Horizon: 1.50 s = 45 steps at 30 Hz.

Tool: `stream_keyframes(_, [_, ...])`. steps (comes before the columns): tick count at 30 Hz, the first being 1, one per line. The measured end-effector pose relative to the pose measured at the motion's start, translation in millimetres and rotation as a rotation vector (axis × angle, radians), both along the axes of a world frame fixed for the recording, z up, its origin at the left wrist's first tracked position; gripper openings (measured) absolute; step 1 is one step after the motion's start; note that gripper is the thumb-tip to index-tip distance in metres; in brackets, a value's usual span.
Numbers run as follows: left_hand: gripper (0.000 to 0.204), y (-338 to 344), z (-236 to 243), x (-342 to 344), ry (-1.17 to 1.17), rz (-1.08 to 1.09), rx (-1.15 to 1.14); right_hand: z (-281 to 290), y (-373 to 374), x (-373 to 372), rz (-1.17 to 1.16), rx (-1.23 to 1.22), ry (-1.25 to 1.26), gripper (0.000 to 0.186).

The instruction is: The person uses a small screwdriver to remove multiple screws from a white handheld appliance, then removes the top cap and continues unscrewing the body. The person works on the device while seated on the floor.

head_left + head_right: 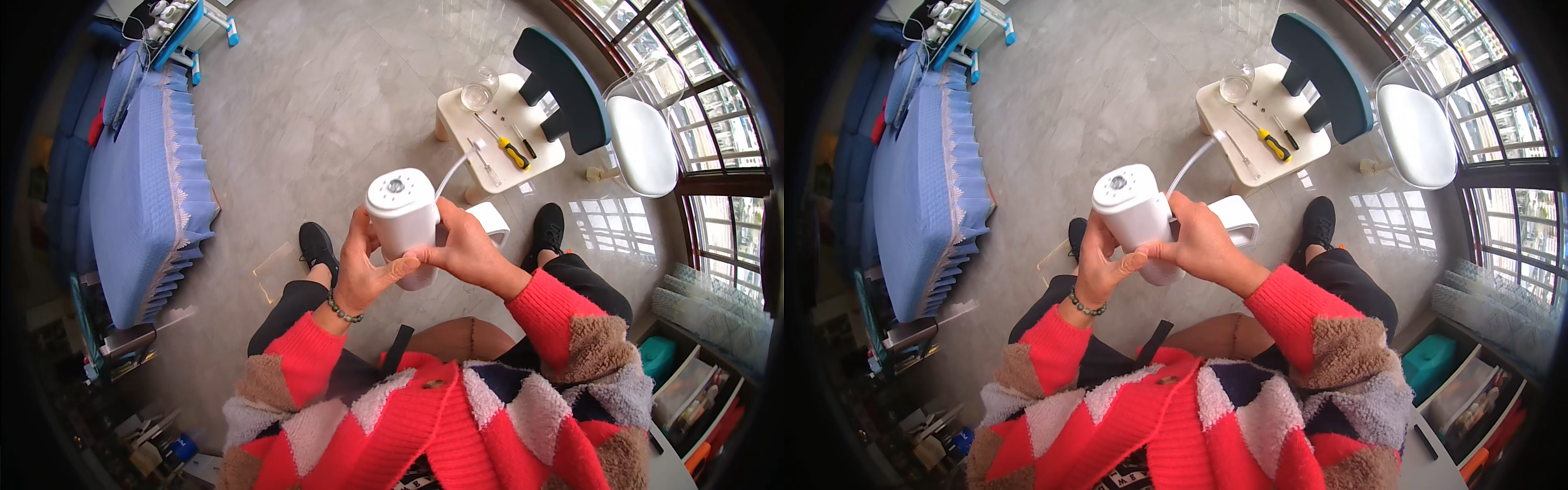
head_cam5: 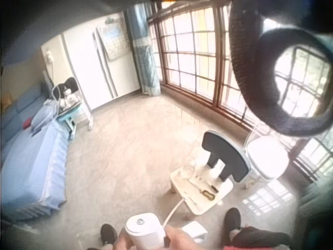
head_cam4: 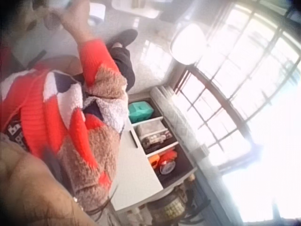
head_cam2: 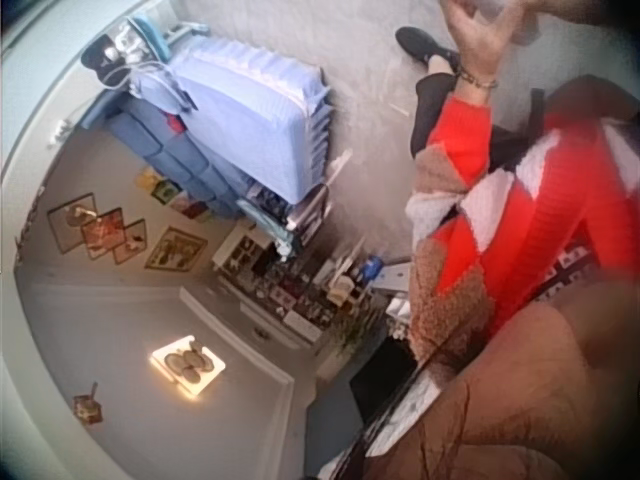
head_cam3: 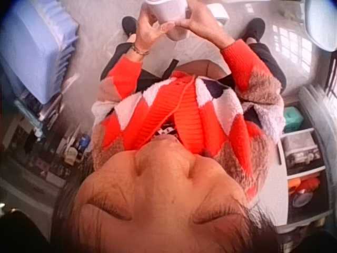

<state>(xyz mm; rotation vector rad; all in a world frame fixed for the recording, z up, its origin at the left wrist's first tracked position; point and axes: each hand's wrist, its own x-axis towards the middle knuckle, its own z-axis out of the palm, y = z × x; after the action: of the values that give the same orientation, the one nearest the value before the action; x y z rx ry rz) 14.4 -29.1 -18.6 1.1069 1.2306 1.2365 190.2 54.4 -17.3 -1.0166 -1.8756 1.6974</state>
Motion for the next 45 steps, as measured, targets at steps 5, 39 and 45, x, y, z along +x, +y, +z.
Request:
stream_keyframes(5, [0.071, 1, 6, -2, 0.172, -0.025, -0.058, -4, -17, 1, -0.033, 0.231, -0.087, 0.07])
stream_keyframes(39, [0.053, -13, 25, 13, 0.406, -0.147, -0.386, -5, 2, 15, 0.013, -0.626, 0.311, 0.062])
stream_keyframes(45, [0.048, -18, 16, 10, 0.182, -0.176, -0.513, -19, -5, 10, 0.025, -0.644, 0.242, 0.058])
